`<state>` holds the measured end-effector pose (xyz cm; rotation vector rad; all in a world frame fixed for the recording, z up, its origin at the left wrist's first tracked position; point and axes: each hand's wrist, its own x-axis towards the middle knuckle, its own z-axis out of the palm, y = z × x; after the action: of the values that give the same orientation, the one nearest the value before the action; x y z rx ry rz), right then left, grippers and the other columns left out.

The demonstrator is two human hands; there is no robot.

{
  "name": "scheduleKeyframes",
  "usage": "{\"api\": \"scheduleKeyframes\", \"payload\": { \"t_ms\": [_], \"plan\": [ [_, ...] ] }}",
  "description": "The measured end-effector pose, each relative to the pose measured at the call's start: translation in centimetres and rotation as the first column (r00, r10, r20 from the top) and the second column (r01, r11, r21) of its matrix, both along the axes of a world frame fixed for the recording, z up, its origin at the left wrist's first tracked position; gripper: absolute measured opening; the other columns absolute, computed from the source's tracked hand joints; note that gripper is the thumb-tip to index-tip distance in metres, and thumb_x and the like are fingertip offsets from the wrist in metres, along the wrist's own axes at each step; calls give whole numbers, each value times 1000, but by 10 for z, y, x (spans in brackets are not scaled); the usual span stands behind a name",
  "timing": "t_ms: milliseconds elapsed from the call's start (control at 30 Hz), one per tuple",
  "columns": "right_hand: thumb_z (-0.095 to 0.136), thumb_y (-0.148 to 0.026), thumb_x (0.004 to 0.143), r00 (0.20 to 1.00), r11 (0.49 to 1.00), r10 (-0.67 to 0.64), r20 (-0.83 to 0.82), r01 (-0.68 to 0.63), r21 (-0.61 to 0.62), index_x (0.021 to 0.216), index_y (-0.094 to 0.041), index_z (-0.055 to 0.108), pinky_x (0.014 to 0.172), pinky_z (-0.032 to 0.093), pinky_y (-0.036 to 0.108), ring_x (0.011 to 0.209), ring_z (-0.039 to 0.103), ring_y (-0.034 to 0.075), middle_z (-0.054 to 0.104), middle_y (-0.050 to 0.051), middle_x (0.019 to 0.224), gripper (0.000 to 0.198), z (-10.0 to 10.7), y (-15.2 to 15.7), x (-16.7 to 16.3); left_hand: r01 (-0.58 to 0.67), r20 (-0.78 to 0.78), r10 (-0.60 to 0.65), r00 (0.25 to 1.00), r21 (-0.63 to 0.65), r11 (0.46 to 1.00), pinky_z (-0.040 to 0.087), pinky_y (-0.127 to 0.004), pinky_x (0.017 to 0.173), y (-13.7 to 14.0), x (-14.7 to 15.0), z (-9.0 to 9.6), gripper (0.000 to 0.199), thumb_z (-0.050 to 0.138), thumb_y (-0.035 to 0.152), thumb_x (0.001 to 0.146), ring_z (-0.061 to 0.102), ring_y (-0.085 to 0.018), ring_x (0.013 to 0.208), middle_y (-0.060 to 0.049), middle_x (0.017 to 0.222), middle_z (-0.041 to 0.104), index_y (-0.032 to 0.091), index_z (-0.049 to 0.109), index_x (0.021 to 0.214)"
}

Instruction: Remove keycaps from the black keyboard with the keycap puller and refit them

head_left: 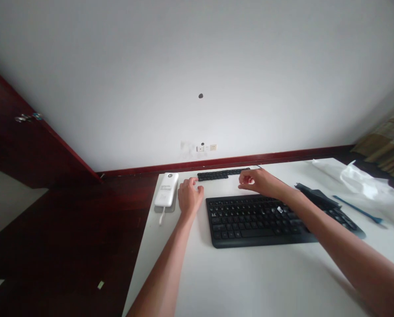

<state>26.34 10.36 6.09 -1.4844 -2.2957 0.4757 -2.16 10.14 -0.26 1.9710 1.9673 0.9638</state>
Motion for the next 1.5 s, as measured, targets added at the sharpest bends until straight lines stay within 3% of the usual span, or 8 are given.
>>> {"api": "scheduleKeyframes", "payload": {
  "t_ms": [233,400,567,767,933,1133,1300,1500],
  "plan": [
    [69,-46,88,997,977,68,-23,-71,-201,94,-28,78,85,55,34,92,71,25,79,4,100,21,11,-64,34,9,-14,-8,1000,6,1000,44,-34,91,1,-1,-2,27,60,20,89,62,-24,104,-6,109,68,26,66,114],
    [67,-42,91,996,973,95,4,-92,-214,98,-29,80,89,54,37,99,70,27,78,6,108,19,2,-78,39,6,-3,-6,1000,13,1000,44,-34,92,3,-1,-3,28,60,20,88,62,-24,103,-5,109,68,26,67,114],
    [66,-39,89,996,974,88,-11,-88,-207,98,-27,80,89,55,36,97,71,27,79,6,106,20,2,-77,36,11,-21,-11,1000,12,1000,44,-35,93,4,-2,-6,29,59,21,88,62,-25,104,-6,109,69,25,67,115],
    [65,-31,86,993,961,106,-44,-113,-251,89,-27,79,86,56,33,91,72,24,79,3,95,15,22,-62,28,14,-23,-13,1000,11,1000,44,-34,93,5,-2,-7,28,60,21,88,62,-24,104,-5,109,69,26,67,114],
    [66,-31,85,985,956,149,82,-122,-266,90,-29,80,79,55,32,90,73,24,79,2,93,15,29,-43,32,11,-16,-11,1000,17,1000,44,-34,91,4,-2,-6,27,60,21,88,62,-24,103,-5,107,68,26,66,113],
    [81,-23,65,941,872,240,238,-101,-479,82,-30,79,59,51,31,76,74,25,79,2,85,18,35,-30,19,9,-18,-9,1000,0,1000,44,-35,91,2,0,-3,27,59,21,89,61,-24,103,-5,110,68,26,67,114],
    [85,-16,55,881,900,229,414,-30,-434,66,-27,76,50,44,32,63,70,25,76,3,70,18,32,-27,-7,15,-16,-15,1000,0,1000,44,-35,90,2,-1,-2,26,59,21,89,61,-24,102,-5,108,68,26,67,113],
    [76,-12,57,844,865,308,439,-57,-498,84,-22,81,55,46,31,69,72,26,78,5,78,29,49,-20,-16,18,-33,-18,999,5,1000,44,-36,92,3,-1,-4,27,60,21,87,61,-24,102,-4,107,68,25,67,113]
  ]
}}
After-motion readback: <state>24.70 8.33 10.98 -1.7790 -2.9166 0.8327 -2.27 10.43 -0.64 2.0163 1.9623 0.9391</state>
